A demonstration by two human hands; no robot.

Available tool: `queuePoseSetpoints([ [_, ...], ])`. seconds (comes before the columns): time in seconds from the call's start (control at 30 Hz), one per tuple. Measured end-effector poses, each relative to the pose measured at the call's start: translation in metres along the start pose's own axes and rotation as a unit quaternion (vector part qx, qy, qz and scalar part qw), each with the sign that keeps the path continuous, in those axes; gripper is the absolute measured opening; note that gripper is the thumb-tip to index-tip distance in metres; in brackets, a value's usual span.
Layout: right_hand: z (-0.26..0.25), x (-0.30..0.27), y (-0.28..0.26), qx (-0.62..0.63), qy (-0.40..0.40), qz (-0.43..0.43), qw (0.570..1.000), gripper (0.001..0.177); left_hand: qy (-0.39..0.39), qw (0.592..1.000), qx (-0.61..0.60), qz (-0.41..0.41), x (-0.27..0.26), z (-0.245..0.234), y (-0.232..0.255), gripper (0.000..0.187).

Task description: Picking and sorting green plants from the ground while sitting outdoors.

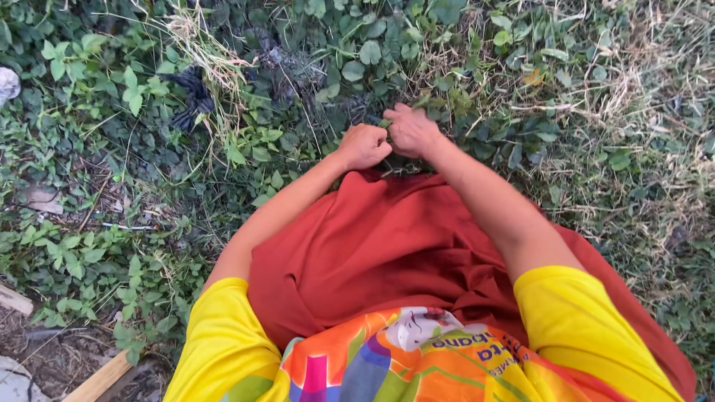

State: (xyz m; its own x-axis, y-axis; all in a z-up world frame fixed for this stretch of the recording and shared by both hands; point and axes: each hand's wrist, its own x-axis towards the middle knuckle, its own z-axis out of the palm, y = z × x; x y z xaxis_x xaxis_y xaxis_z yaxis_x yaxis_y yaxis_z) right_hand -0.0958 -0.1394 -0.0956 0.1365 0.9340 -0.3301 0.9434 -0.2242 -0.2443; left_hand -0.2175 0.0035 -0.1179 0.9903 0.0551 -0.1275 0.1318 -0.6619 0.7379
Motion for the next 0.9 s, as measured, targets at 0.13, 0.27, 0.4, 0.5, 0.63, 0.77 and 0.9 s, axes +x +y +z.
queuePoseSetpoints([
  [0.13, 0.018, -0.020, -0.012, 0.009, 0.252, 0.000, 0.968, 0.018, -0.034, 0.999, -0.003, -0.021, 0.001, -0.026, 0.002, 0.026],
  [0.27, 0.018, -0.059, -0.004, 0.094, 0.222, 0.057, 0.969, 0.015, 0.013, 0.997, -0.070, 0.015, 0.016, -0.017, -0.038, 0.024],
  [0.4, -0.017, -0.083, -0.007, 0.112, 0.224, 0.075, 0.965, 0.015, 0.119, 0.985, -0.126, 0.002, 0.024, -0.051, -0.036, 0.024],
  [0.5, -0.024, -0.089, -0.010, 0.091, 0.212, 0.047, 0.972, 0.012, 0.156, 0.982, 0.005, -0.106, 0.012, -0.065, -0.016, 0.020],
  [0.63, -0.042, -0.104, -0.007, 0.104, 0.168, 0.061, 0.978, 0.013, 0.120, 0.977, 0.163, -0.059, 0.001, -0.061, -0.012, 0.018],
  [0.77, -0.065, -0.115, -0.002, 0.014, 0.054, 0.083, 0.995, 0.021, 0.200, 0.936, 0.267, 0.111, 0.006, -0.074, 0.030, 0.061],
  [0.9, -0.083, -0.095, -0.006, 0.083, 0.193, 0.088, 0.974, 0.019, 0.192, 0.900, 0.368, 0.132, 0.025, -0.072, 0.036, 0.066],
])
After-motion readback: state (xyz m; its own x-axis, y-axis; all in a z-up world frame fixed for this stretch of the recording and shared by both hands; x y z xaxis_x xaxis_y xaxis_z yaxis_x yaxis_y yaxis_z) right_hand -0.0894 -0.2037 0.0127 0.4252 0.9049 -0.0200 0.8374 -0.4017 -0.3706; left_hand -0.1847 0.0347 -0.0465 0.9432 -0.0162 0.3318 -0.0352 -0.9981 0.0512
